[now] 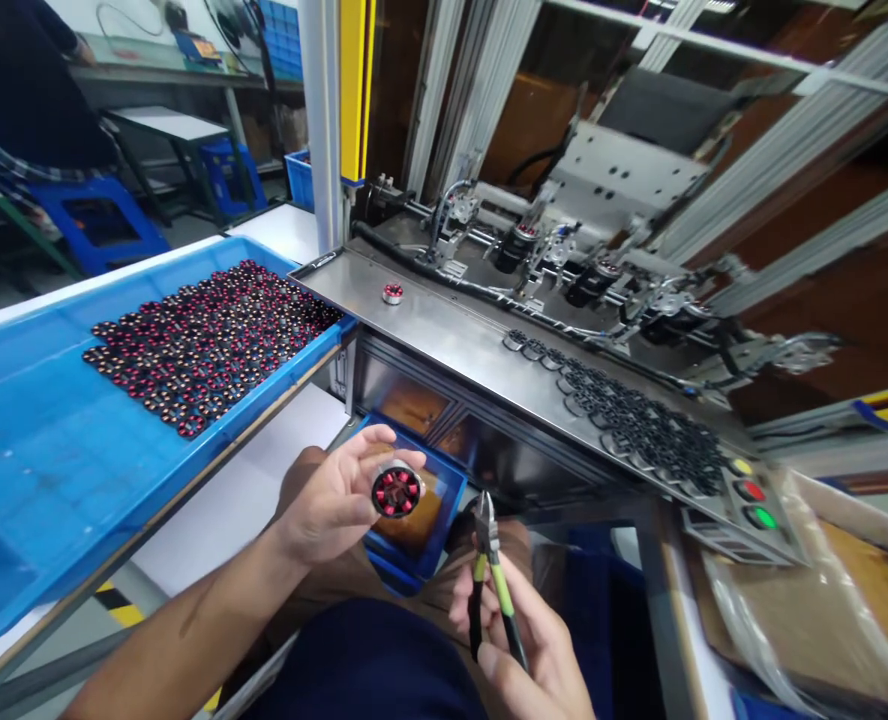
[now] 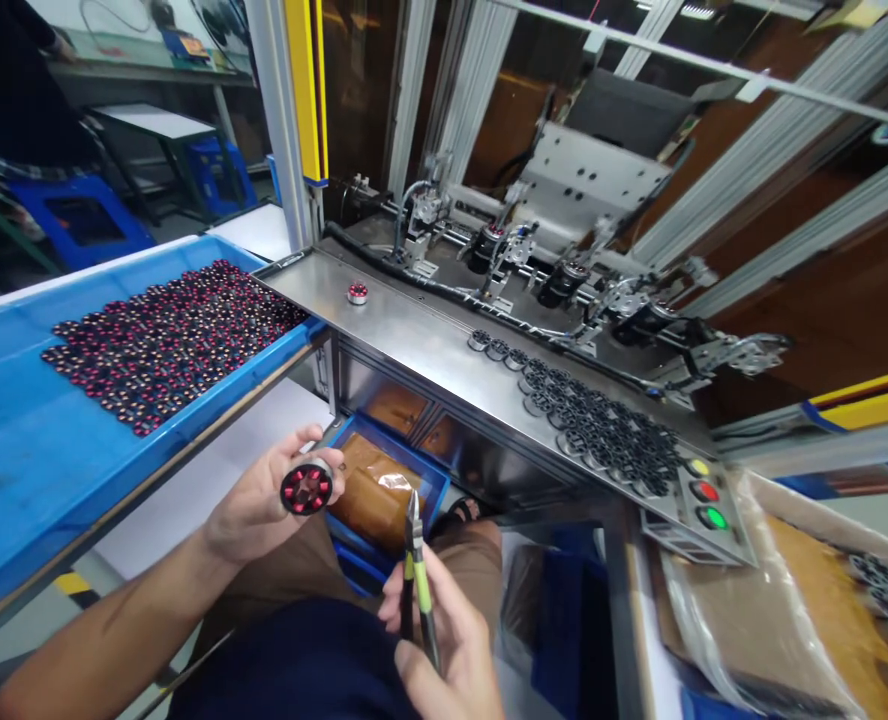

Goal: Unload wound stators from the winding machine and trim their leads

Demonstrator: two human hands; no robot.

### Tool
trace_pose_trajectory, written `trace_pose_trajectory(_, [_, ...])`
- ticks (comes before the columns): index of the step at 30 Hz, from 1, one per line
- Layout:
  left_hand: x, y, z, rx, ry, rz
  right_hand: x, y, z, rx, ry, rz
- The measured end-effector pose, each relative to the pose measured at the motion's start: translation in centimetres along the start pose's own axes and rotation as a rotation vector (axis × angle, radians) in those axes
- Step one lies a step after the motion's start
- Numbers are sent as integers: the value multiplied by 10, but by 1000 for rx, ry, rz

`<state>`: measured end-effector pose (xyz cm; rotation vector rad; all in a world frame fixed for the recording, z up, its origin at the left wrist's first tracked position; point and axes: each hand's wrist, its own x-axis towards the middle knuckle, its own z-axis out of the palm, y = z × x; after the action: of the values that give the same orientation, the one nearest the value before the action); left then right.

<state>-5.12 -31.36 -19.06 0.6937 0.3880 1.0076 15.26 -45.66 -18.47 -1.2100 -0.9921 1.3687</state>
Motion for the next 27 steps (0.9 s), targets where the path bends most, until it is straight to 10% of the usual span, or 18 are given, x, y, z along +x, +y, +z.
trace_pose_trajectory(7, [-2,8,0,-23,20,-21,39,-30,2,-309,-83,-62])
trace_pose_trajectory(11, [-10,16,-7,217,132,-12,128,-80,-7,-874,83,-420])
trace_pose_trajectory(15, [-25,43,-29,510,278,83,237,-99,-15,-1409,295,-403])
trace_pose_trajectory(20, [-36,129,-109,811,697,141,320,-86,-11,-1468,290,-376])
trace_pose_trajectory(27, [-45,239,-238,1138,1336,68,346,-64,-21,-1559,315,-468])
